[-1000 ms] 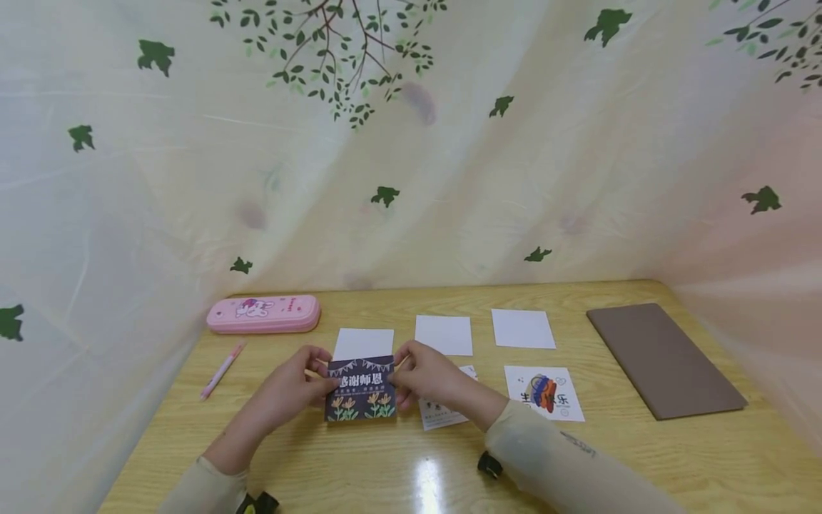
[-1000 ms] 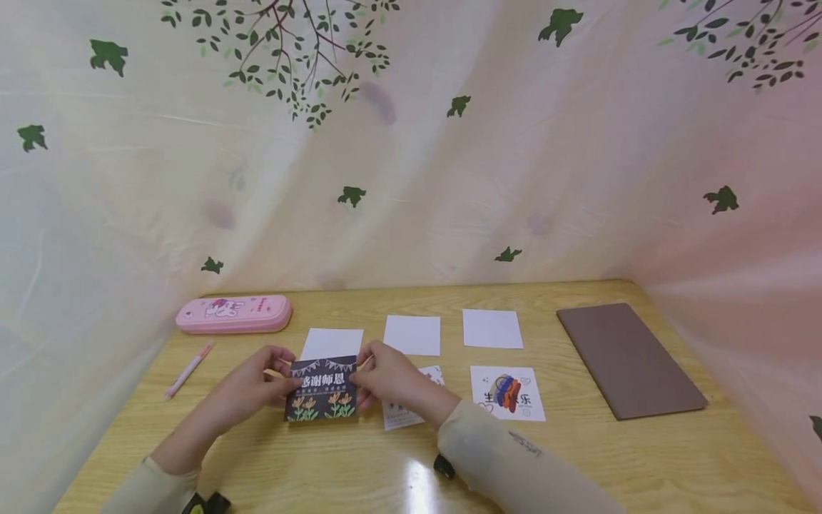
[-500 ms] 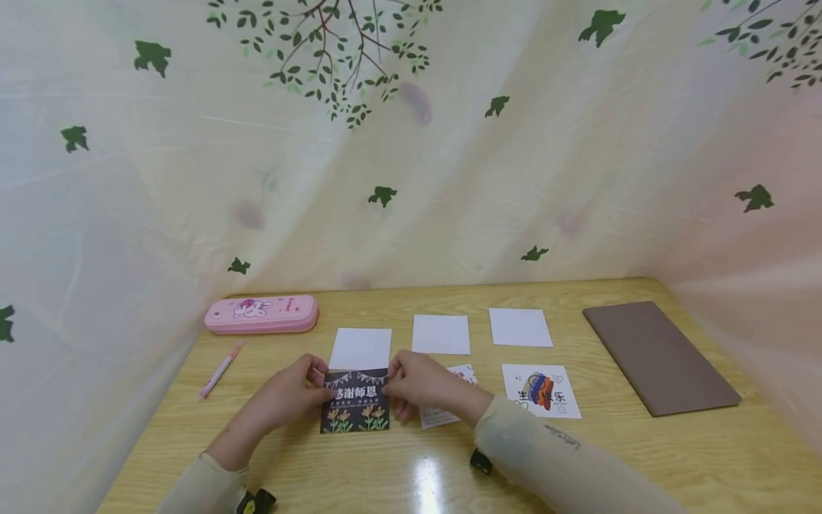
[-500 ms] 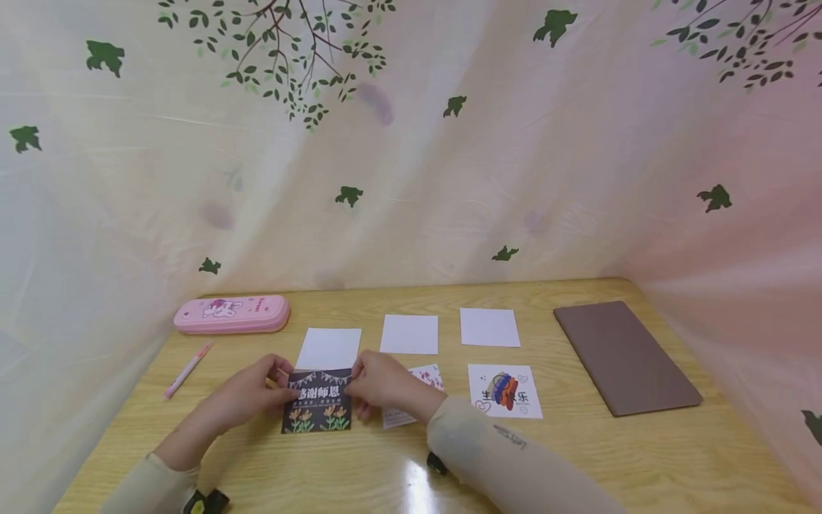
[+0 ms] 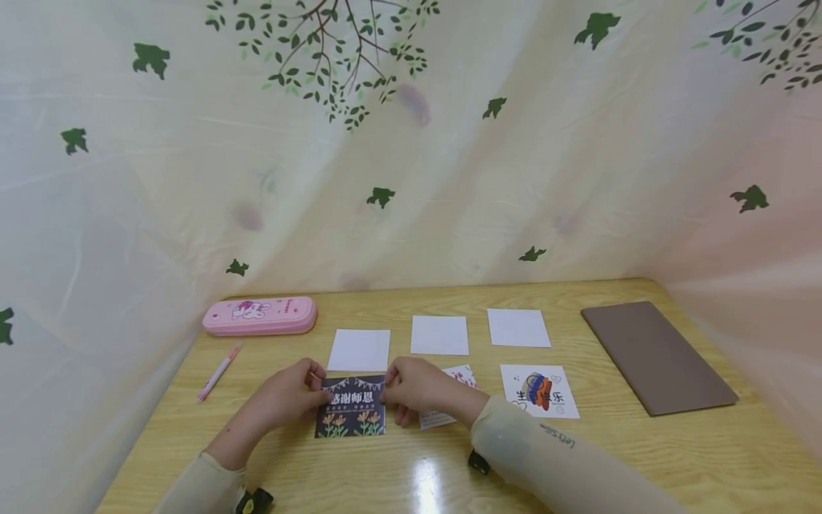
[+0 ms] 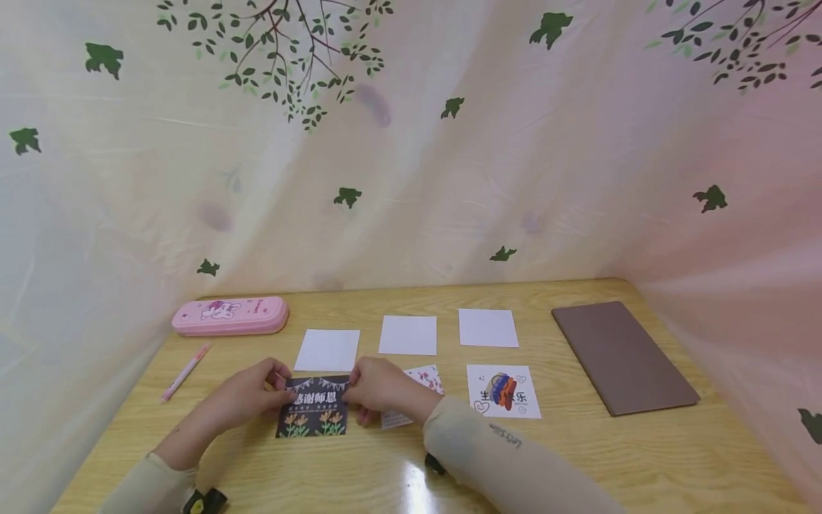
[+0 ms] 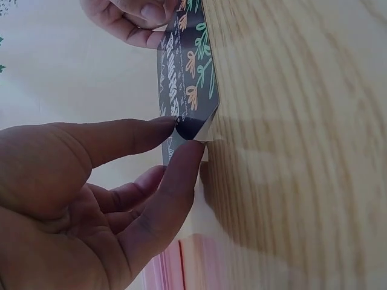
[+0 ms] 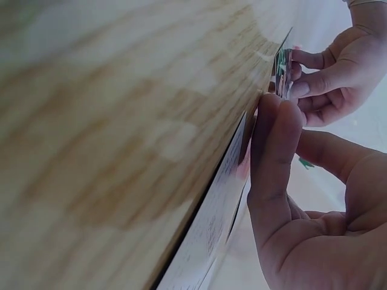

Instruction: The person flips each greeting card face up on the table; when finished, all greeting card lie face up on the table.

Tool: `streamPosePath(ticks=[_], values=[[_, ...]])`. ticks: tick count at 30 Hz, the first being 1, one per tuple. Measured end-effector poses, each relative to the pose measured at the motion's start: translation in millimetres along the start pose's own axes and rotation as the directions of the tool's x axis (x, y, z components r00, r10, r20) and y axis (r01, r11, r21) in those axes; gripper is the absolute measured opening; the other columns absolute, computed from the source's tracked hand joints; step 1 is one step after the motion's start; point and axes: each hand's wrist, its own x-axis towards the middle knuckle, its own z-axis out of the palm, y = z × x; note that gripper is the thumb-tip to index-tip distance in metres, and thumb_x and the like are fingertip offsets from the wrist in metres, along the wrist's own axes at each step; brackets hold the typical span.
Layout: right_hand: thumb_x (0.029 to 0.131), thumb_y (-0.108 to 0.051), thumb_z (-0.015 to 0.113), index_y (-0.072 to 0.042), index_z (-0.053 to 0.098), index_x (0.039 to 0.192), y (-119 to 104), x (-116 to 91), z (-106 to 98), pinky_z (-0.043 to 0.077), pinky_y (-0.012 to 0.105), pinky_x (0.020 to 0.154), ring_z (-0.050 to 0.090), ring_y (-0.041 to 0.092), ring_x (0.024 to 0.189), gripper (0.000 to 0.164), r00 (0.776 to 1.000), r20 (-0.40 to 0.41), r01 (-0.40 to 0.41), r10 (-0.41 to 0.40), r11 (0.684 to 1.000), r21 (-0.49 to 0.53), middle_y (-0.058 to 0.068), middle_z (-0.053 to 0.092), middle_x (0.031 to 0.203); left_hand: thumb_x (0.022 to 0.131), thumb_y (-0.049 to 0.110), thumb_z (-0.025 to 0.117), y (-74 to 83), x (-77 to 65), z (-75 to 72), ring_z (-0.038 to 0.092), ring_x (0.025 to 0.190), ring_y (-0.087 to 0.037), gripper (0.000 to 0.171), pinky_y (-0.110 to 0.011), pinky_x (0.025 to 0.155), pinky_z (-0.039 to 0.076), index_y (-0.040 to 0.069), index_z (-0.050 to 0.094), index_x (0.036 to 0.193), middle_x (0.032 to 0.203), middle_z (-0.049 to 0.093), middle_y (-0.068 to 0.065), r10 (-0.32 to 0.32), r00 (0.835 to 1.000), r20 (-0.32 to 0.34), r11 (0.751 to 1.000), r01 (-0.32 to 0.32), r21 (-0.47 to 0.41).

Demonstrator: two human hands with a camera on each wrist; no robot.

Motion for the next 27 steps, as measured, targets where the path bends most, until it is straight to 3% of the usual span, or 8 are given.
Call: streamPosePath(ticks=[18,23,27], values=[[0.1,-0.02,0.075,-0.006,0.063,0.108,2.4,-2.0,-2.7,0.063,0.034,0.055,0.071,0.02,0.058,0.02,1.0,0.012,-0.019,0.02,1.0,-0.015,0.014,0.074,0.085,0.1,0.024,0.075,0.4,1.0,-1.2,0.064,0.078,-0.018,0.027,-0.031,0.069,0.054,0.009,0.064,0.119,0.097,0.069,-0.005,-0.037,0.999,0.022,0.999,0.036,0.018],[0.101,-0.021,0.074,-0.005,0.062,0.109,1.4,-4.2,-3.6,0.063,0.034,0.055,0.07,0.019,0.057,0.022,1.0,0.013,-0.006,0.006,1.0,-0.02,0.014,0.074,0.085,0.099,0.024,0.077,1.7,0.8,-3.0,0.063,0.077,-0.018,0.029,-0.03,0.068,0.052,0.008,0.064,0.119,0.096,0.068,-0.006,-0.019,1.0,0.015,0.999,0.018,0.03],[0.101,-0.023,0.074,-0.003,0.062,0.118,-0.2,-6.2,-4.4,0.063,0.036,0.056,0.071,0.021,0.057,0.029,1.0,0.001,0.006,-0.006,0.999,-0.043,0.013,0.075,0.085,0.097,0.028,0.079,3.6,3.7,-6.7,0.063,0.084,-0.018,0.035,-0.032,0.071,0.055,0.007,0.065,0.12,0.106,0.069,-0.007,0.015,1.0,-0.004,0.999,-0.015,0.052]])
